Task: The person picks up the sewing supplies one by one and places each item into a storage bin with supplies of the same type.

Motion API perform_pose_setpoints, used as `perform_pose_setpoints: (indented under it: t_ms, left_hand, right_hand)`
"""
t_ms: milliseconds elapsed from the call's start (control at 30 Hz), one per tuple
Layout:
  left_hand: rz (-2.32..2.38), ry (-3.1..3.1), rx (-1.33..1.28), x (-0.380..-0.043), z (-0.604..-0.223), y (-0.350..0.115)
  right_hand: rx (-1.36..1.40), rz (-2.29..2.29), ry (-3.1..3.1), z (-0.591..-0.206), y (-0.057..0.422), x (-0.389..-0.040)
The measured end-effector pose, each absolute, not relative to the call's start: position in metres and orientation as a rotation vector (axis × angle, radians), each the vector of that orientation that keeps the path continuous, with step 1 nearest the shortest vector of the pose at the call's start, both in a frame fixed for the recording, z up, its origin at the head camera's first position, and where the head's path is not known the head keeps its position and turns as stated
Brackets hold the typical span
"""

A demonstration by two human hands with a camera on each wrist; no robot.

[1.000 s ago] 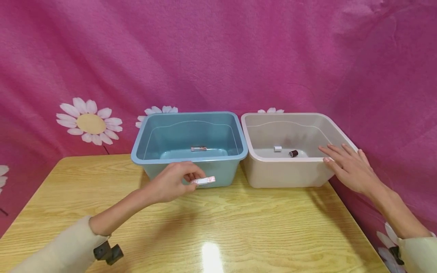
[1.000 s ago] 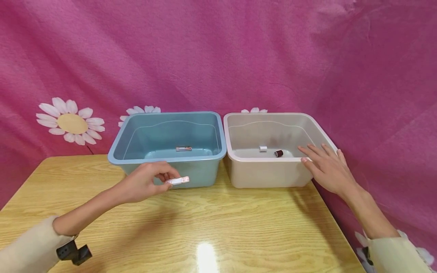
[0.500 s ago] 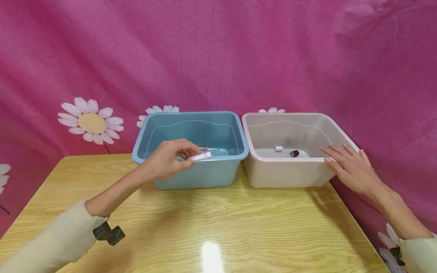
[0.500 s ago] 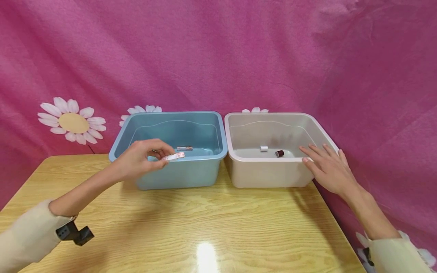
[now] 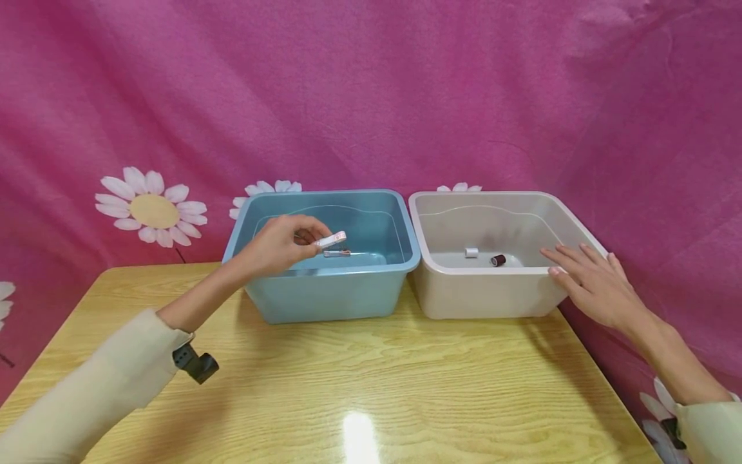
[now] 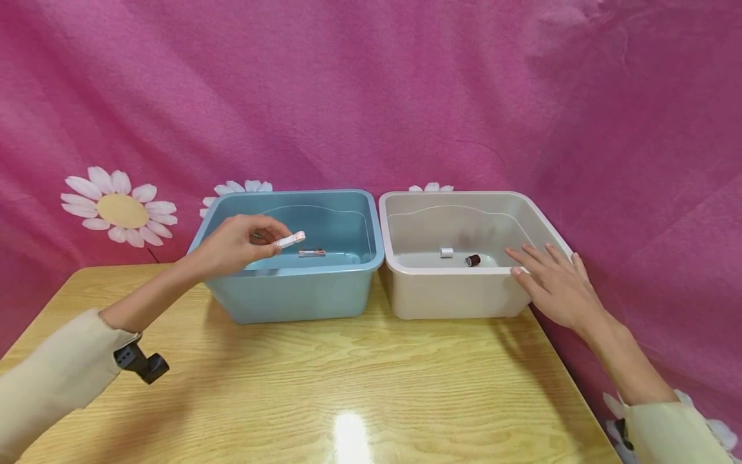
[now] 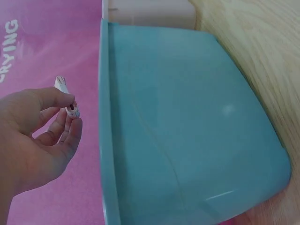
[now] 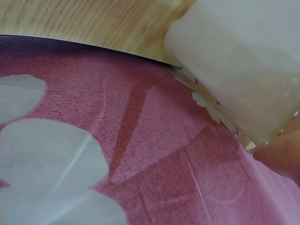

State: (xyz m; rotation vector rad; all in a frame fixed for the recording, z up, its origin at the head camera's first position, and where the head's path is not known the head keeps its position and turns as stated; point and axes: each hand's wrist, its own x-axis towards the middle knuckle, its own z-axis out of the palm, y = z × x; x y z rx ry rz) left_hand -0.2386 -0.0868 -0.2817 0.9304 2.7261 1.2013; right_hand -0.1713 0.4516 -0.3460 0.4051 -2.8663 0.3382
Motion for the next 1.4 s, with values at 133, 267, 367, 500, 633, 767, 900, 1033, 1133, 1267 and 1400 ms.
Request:
perform_pose_setpoints:
  t_ms: [133,267,367,500,633,767,900,1033,1133,1267,1400]
  left_hand:
    - [1.175,2.732,0.922,-0.246,-0.286,-0.086]
    - [1.131,2.748,0.930,-0.253,-0.290,-0.085]
    - [1.094,2.755,0.924,-0.260,-0.292,-0.083]
    - [1.059,2.756,0.892,-0.269,-0.294,-0.081]
    - [1.036,2.758,0.850,-0.277,-0.296,-0.080]
    - [1.035,2.746,0.814,-0.283,-0.298,-0.079]
    - [1.030,2.735,0.810,-0.288,-0.301,-0.078]
    - [1.031,2.727,0.808,-0.291,-0.303,-0.077]
    - [1.033,2.720,0.793,-0.293,-0.305,-0.076]
    - [1.025,2.720,0.778,-0.297,-0.306,-0.074]
    - [1.009,2.734,0.770,-0.300,-0.308,-0.073]
  right_hand:
    - [0.409,0.339,-2.866,-0.346,0.451,-0.172]
    - [0.420,0.332,-2.862,-0.346,0.451,-0.172]
    - [0.425,0.328,-2.856,-0.347,0.452,-0.172]
    - [0.428,0.328,-2.849,-0.347,0.452,-0.172]
    - [0.427,0.328,-2.854,-0.346,0.451,-0.171]
    - [0.426,0.329,-2.855,-0.345,0.450,-0.171]
    - [0.431,0.325,-2.849,-0.345,0.450,-0.171]
    - [0.429,0.325,-2.846,-0.345,0.451,-0.171]
    - [0.428,0.330,-2.847,-0.345,0.451,-0.171]
    - [0.416,0.342,-2.853,-0.344,0.450,-0.171]
    - [0.412,0.347,-2.849,-0.344,0.450,-0.170]
